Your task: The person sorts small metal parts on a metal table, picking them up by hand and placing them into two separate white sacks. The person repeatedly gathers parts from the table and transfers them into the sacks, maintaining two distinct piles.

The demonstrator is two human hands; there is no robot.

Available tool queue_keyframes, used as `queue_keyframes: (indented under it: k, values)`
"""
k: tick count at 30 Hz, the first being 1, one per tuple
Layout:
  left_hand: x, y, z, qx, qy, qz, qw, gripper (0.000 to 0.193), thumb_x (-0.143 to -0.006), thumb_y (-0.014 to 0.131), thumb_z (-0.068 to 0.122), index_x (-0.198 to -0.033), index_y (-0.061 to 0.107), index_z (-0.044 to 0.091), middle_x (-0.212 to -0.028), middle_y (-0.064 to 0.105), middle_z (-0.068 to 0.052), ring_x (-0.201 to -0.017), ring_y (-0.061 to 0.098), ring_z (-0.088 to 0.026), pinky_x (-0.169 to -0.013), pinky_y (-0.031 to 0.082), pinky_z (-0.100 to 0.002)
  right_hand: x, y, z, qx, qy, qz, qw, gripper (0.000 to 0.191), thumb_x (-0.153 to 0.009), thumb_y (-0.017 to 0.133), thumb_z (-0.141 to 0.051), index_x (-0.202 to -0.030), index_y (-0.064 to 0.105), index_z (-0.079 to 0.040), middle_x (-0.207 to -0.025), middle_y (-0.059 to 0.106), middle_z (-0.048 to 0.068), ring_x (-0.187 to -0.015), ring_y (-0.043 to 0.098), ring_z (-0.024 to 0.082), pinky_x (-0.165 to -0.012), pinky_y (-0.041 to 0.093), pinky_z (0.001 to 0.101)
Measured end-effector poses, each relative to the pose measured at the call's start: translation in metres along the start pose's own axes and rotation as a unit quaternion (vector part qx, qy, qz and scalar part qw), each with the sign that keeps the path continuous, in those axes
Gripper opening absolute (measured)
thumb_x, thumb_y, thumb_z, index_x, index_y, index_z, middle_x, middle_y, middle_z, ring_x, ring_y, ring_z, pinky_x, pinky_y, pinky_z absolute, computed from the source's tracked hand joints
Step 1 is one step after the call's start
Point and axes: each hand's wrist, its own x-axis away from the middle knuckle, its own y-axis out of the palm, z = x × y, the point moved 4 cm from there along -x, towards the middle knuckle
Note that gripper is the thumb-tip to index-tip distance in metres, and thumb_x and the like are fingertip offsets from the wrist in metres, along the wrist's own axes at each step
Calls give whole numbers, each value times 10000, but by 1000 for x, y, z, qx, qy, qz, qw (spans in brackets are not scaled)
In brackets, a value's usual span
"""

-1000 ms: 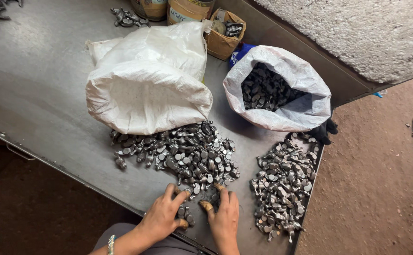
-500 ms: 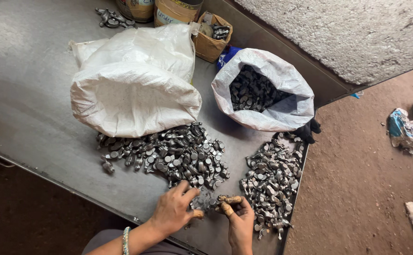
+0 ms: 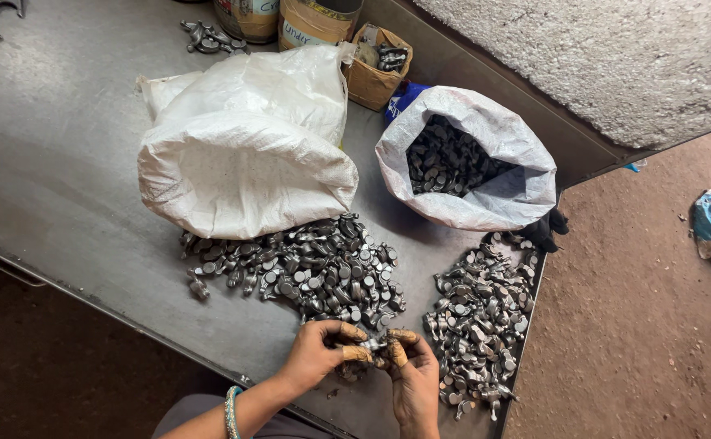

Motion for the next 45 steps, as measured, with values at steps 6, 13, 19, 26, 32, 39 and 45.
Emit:
queue_keyframes:
  k: [6,13,19,26,32,39,45]
  values:
    - [4,1,-13,112,-71,-13,991,191,-831,816,62,-996,793,-30,-816,779,-58,-659,702,-100,-545,567,-255,3,-2,4,4,-11,-14,1000,135,-922,676,-10,-1052,645,14,-898,703,87,-693,649,156,-544,524,297]
    - [7,3,-28,189,-202,-16,961,211,-956,681,233,-1043,688,42,-787,709,-37,-561,636,-127,-452,506,-270,21,21,-5,125,-27,-112,985,264,-881,789,-99,-1072,717,68,-902,717,77,-672,613,107,-527,482,241]
    - [3,-1,-41,228,-226,-19,947,274,-995,638,280,-1093,630,24,-805,663,-43,-565,626,-130,-465,537,-300,7,61,-55,562,-114,81,815,479,-708,908,-241,-1131,733,-96,-848,713,63,-692,647,178,-620,516,320]
    - [1,-14,-49,179,-186,70,964,365,-954,672,269,-1235,630,40,-933,723,-37,-734,661,-79,-626,562,-276,-4,70,-36,710,-104,94,690,428,-700,928,-247,-1045,708,-123,-976,674,105,-881,662,256,-784,536,387]
    - [9,-14,-32,179,-226,36,957,337,-963,684,296,-1195,639,56,-873,707,-67,-607,610,-125,-487,468,-280,-23,-5,-9,62,-73,0,995,456,-793,826,45,-1195,622,-20,-1103,698,141,-977,692,217,-836,602,332]
    - [14,1,-13,235,-233,4,943,288,-952,658,290,-1098,640,43,-811,666,-47,-572,625,-140,-508,608,-377,-13,-37,-3,-189,55,-53,979,652,-794,769,10,-1388,514,-68,-1166,714,201,-1001,723,286,-870,607,427]
    - [10,-2,-19,220,-207,0,953,288,-986,669,302,-1055,664,23,-817,672,-55,-568,619,-132,-495,575,-330,-9,-24,-14,-151,34,-49,987,649,-761,750,45,-1356,521,-75,-1176,713,173,-1064,707,309,-978,570,523]
